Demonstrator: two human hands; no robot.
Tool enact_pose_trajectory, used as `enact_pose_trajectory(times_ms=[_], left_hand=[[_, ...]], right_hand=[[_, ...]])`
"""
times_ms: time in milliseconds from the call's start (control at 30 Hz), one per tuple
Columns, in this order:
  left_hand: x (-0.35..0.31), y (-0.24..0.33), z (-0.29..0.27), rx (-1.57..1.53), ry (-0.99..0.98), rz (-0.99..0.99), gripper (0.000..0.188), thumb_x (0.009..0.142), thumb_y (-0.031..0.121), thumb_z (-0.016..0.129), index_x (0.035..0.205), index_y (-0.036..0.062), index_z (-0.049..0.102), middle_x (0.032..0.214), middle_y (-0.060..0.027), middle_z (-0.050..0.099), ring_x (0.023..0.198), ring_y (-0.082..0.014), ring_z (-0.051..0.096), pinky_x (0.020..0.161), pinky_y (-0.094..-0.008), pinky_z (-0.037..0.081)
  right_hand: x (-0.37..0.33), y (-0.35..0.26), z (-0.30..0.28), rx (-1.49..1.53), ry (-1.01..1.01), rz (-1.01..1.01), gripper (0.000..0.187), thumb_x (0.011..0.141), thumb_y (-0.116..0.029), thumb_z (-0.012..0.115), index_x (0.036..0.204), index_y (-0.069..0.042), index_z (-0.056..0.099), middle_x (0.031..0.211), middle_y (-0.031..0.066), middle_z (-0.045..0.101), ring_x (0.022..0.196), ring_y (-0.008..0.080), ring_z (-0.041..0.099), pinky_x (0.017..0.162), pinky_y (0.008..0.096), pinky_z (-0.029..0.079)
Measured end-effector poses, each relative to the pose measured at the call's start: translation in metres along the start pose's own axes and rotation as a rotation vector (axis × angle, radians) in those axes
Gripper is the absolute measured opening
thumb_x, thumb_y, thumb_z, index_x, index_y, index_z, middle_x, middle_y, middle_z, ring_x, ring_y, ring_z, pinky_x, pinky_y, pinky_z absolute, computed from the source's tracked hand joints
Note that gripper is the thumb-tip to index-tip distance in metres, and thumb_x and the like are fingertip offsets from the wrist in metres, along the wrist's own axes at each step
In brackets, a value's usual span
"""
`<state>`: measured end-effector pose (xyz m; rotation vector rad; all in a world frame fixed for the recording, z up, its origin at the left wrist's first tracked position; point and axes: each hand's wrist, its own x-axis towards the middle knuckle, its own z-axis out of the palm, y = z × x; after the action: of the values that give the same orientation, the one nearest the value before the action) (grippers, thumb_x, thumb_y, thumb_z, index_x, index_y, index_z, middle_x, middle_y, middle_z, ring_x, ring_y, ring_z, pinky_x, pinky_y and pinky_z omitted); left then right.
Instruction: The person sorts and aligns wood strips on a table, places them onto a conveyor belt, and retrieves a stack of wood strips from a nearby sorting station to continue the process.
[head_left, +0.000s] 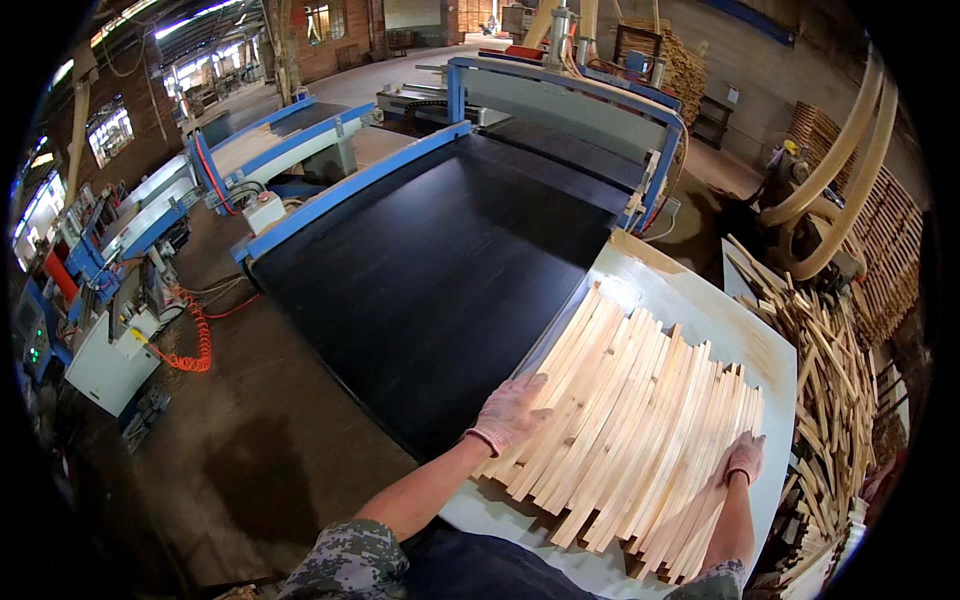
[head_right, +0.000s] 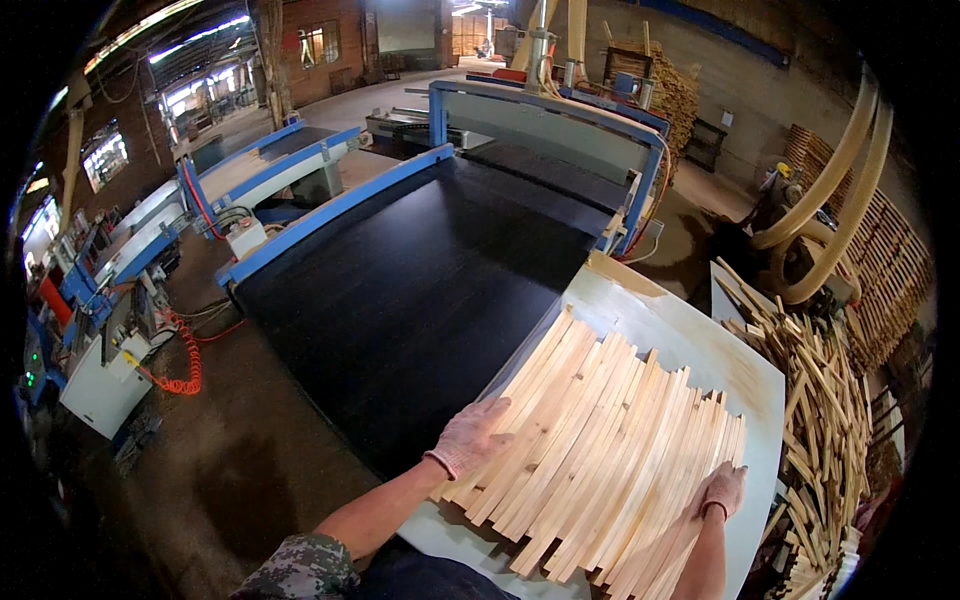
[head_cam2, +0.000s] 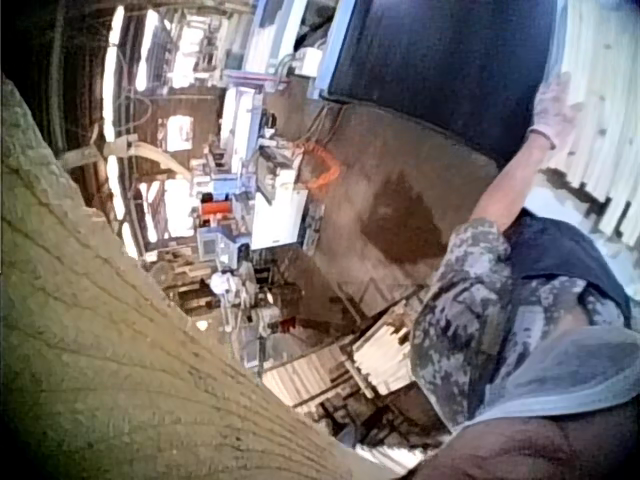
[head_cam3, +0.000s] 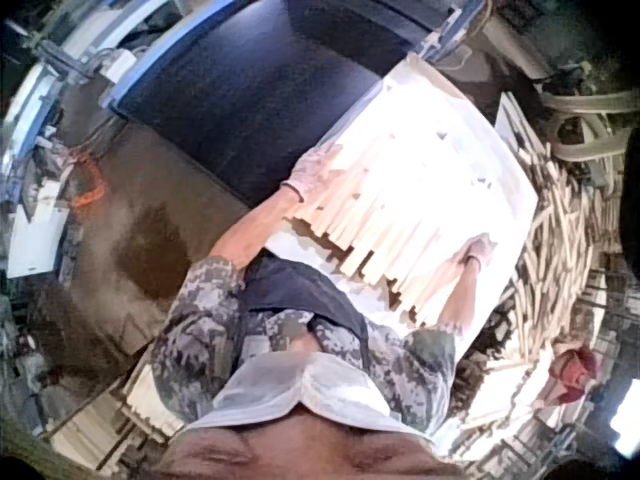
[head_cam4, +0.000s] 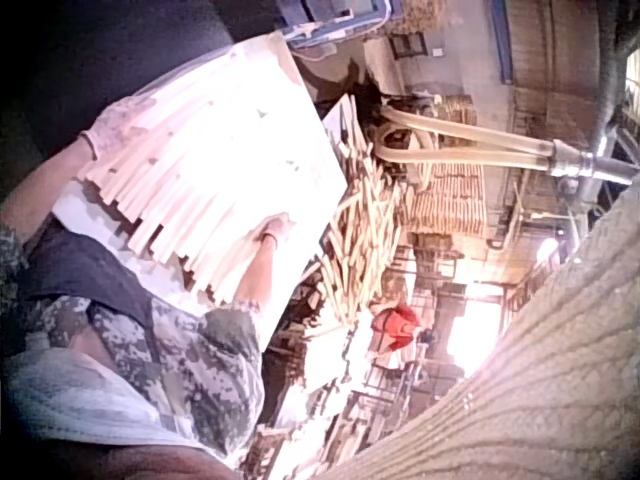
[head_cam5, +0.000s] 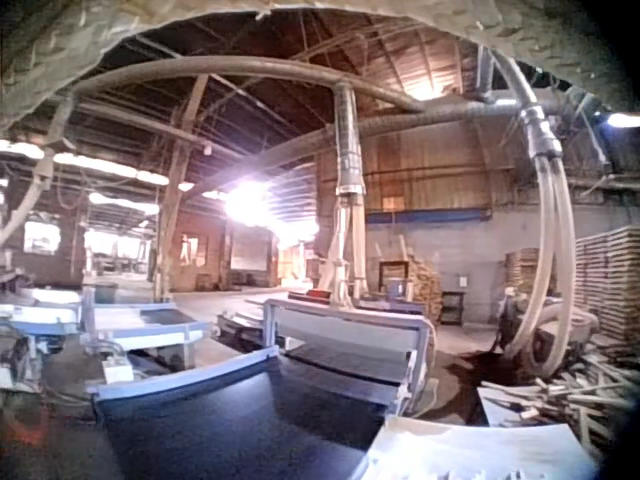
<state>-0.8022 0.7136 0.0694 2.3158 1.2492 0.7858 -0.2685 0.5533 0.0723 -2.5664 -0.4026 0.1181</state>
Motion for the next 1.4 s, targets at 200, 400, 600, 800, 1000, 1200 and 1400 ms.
enact_pose_trajectory(times_ms=[200, 400, 600, 800, 1000, 1200, 1400], left_hand=[[0.004, 0.017, -0.012, -0.003, -0.104, -0.058, 0.068, 0.094, 0.039, 0.072, 0.147, 0.0015, 0.053, 0.150, -0.0228, 0.055, 0.137, -0.0418, 0.054, 0.116, -0.0475, 0.044], [0.002, 0.003, -0.001, 0.059, -0.091, -0.026, 0.072, 0.095, 0.039, 0.069, 0.153, 0.0034, 0.047, 0.155, -0.0228, 0.051, 0.140, -0.0404, 0.051, 0.119, -0.0479, 0.040], [0.002, 0.003, 0.001, -0.198, 0.024, -0.070, 0.067, 0.094, 0.041, 0.072, 0.146, 0.0019, 0.055, 0.151, -0.0218, 0.056, 0.139, -0.0389, 0.054, 0.118, -0.0459, 0.043], [0.007, -0.006, -0.007, -0.224, -0.018, -0.075, 0.066, 0.095, 0.043, 0.071, 0.142, -0.0002, 0.058, 0.147, -0.0240, 0.059, 0.140, -0.0381, 0.054, 0.116, -0.0455, 0.045], [0.027, -0.043, -0.068, -0.135, -0.024, -0.134, 0.066, 0.092, 0.046, 0.071, 0.138, -0.0001, 0.062, 0.145, -0.0246, 0.060, 0.137, -0.0390, 0.056, 0.114, -0.0471, 0.047], [0.051, -0.193, -0.147, 0.100, 0.133, -0.172, 0.064, 0.085, 0.044, 0.080, 0.132, 0.0036, 0.066, 0.138, -0.0231, 0.062, 0.128, -0.0382, 0.061, 0.109, -0.0466, 0.051], [0.088, -0.327, -0.250, 0.334, 0.175, -0.160, 0.061, 0.082, 0.049, 0.076, 0.122, 0.0038, 0.066, 0.121, -0.0181, 0.064, 0.115, -0.0385, 0.062, 0.100, -0.0499, 0.049]], right_hand=[[0.051, 0.101, 0.000, 0.130, -0.026, -0.222, 0.054, 0.102, -0.045, 0.058, 0.120, 0.006, 0.063, 0.105, 0.0237, 0.070, 0.096, 0.0389, 0.068, 0.085, 0.0504, 0.052], [0.033, 0.133, -0.025, 0.025, -0.219, -0.029, 0.065, 0.106, -0.055, 0.052, 0.102, 0.007, 0.071, 0.085, 0.0191, 0.070, 0.080, 0.0342, 0.069, 0.075, 0.0485, 0.054], [0.009, 0.120, -0.019, -0.105, -0.084, -0.015, 0.073, 0.106, -0.061, 0.050, 0.106, 0.009, 0.072, 0.094, 0.0233, 0.072, 0.089, 0.0397, 0.070, 0.084, 0.0498, 0.053], [-0.012, 0.091, -0.022, 0.257, -0.126, 0.162, 0.068, 0.100, -0.060, 0.066, 0.088, 0.007, 0.067, 0.072, 0.0107, 0.062, 0.065, 0.0242, 0.060, 0.064, 0.0426, 0.050], [-0.071, 0.042, -0.005, 0.241, -0.170, -0.010, 0.070, 0.094, -0.063, 0.070, 0.080, 0.005, 0.067, 0.066, 0.0093, 0.060, 0.063, 0.0225, 0.055, 0.062, 0.0436, 0.047], [-0.192, -0.100, 0.051, 0.295, -0.336, -0.006, 0.055, 0.094, -0.046, 0.075, 0.075, 0.005, 0.061, 0.066, 0.0057, 0.054, 0.064, 0.0177, 0.050, 0.060, 0.0401, 0.044], [-0.291, -0.212, 0.142, 0.532, -0.458, -0.041, 0.042, 0.094, -0.034, 0.074, 0.074, 0.000, 0.060, 0.068, -0.0007, 0.051, 0.067, 0.0112, 0.044, 0.061, 0.0341, 0.041]])
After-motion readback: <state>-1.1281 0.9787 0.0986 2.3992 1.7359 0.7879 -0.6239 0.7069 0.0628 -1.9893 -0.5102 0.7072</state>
